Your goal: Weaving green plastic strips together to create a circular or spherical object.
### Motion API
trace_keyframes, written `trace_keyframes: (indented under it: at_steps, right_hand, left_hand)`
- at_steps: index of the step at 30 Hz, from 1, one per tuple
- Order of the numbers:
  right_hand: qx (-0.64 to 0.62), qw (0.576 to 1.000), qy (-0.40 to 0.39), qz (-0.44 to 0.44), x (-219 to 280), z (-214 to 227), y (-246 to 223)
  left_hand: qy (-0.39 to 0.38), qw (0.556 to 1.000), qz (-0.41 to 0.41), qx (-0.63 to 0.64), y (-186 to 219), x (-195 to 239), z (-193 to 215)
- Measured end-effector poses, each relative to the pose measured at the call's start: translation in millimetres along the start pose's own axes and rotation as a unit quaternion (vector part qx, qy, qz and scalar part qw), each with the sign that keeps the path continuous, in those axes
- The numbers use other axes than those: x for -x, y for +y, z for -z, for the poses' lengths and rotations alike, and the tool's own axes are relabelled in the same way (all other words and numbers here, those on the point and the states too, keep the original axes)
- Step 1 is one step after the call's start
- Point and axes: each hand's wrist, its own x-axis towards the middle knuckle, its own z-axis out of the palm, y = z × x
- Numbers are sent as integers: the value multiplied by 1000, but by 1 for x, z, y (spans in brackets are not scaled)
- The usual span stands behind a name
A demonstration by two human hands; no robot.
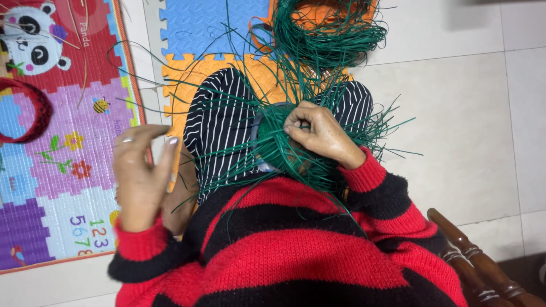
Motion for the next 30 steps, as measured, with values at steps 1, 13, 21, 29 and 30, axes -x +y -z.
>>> trace_keyframes:
  at_steps: [1, 13, 21, 29, 30]
  right_hand:
    - [0, 1000, 5, 1, 1, -1, 1]
    - [-276, 957, -43, -79, 3, -4, 12]
    - [-401, 912, 26, -85, 7, -25, 16]
    - [-316, 946, 7, -71, 15, -19, 27]
    - [-316, 946, 7, -73, 16, -16, 26]
  left_hand:
    - [-6, 995, -53, 88, 14, -5, -4]
    - [144, 905, -382, 116, 77, -26, -85]
    - [223, 896, -366, 115, 73, -24, -86]
    - [186, 939, -276, 83, 35, -21, -69]
    - [185, 940, -275, 83, 28, -20, -68]
